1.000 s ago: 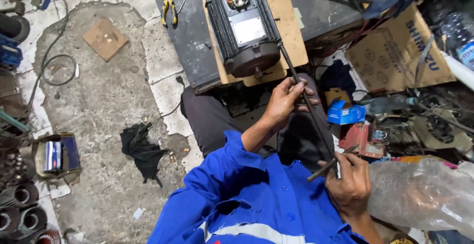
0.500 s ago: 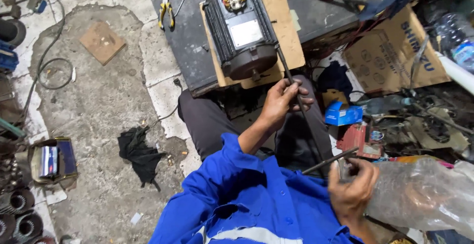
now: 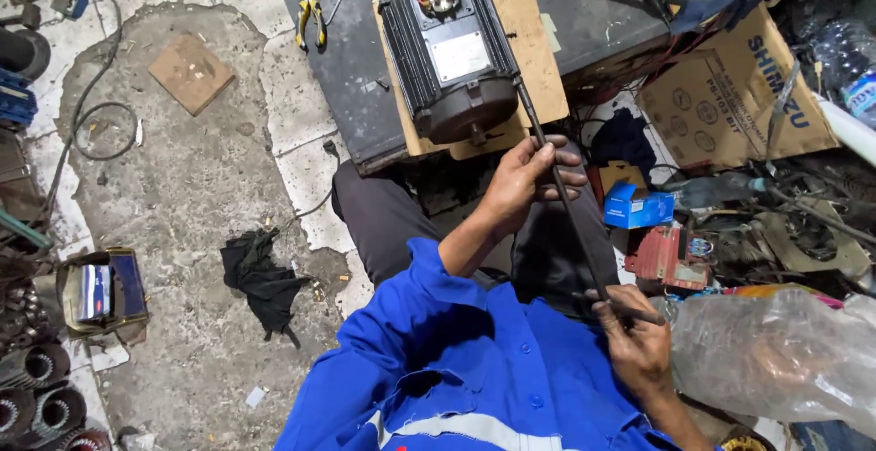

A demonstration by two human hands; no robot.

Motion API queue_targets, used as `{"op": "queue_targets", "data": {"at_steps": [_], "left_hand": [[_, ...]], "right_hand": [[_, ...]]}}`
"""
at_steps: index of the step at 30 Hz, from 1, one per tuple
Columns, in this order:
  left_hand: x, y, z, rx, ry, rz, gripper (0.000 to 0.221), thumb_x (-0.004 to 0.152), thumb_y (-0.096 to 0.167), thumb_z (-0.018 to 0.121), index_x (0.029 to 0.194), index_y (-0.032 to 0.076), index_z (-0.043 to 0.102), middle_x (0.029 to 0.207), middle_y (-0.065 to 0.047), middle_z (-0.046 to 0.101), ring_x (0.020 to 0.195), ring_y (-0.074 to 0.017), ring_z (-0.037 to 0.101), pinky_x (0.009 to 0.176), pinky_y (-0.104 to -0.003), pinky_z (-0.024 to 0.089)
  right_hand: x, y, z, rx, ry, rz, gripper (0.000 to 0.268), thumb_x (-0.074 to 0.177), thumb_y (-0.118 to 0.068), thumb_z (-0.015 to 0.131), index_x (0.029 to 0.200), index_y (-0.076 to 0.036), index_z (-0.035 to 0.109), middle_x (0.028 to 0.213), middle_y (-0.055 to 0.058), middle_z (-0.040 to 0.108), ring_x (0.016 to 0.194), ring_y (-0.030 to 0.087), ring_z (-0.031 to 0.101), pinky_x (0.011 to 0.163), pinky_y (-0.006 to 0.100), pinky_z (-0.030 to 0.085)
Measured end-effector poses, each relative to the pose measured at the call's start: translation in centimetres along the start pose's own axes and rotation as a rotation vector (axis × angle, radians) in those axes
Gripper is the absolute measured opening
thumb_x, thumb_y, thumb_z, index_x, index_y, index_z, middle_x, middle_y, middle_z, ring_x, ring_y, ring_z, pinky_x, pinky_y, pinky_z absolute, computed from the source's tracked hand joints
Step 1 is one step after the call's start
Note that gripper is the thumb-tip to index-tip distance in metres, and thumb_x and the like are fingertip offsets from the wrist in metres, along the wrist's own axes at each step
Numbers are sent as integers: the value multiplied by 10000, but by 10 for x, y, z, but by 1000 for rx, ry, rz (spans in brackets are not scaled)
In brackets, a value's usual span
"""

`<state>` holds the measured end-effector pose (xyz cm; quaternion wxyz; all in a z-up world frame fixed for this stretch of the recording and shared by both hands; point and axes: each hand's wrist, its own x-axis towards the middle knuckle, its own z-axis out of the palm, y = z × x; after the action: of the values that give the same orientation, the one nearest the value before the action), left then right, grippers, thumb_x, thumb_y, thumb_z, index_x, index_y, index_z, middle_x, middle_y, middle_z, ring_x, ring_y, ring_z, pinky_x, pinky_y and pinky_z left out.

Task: Assembling and adjusting an electric motor using a hammer, screwdriver, and pliers.

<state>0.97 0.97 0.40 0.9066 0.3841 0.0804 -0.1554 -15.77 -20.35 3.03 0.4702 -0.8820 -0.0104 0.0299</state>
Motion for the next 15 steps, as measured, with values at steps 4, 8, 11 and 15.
{"op": "queue_targets", "data": {"at_steps": [4, 8, 11, 15], "left_hand": [[3, 1, 1, -5, 1, -1, 307, 1113, 224, 472, 1331, 10, 502, 1105, -187, 681, 894, -307, 748, 759, -415, 649], [6, -18, -2, -35, -31, 3, 297, 1110, 238, 483, 1307, 16, 489, 1112, -201, 682, 957, -349, 746, 797, -441, 641], [1, -31, 5, -55, -93, -32, 289, 1103, 220, 497, 1279, -9, 489, 1163, -277, 672, 975, -413, 731, 828, -494, 633], [2, -26, 19, 0, -153, 14, 338, 1104, 256, 505, 1313, -9, 504, 1176, -249, 682, 952, -337, 744, 802, -443, 635]], "right_hand": [[4, -13, 1, -222, 17, -60, 192, 981, -239, 654, 958, -60, 720, 932, 71, 690, 823, 213, 685, 697, 348, 549], [0, 2, 8, -441, 131, -330, 229, 1035, -199, 590, 910, -8, 574, 872, 141, 606, 846, 330, 579, 782, 438, 483], [-3, 0, 3, -428, 186, -439, 216, 1003, -117, 544, 820, -4, 519, 770, 154, 527, 739, 336, 517, 711, 435, 444], [6, 13, 4, -428, 136, -351, 193, 1039, -110, 585, 910, 30, 564, 843, 158, 584, 822, 343, 563, 771, 446, 472]]}}
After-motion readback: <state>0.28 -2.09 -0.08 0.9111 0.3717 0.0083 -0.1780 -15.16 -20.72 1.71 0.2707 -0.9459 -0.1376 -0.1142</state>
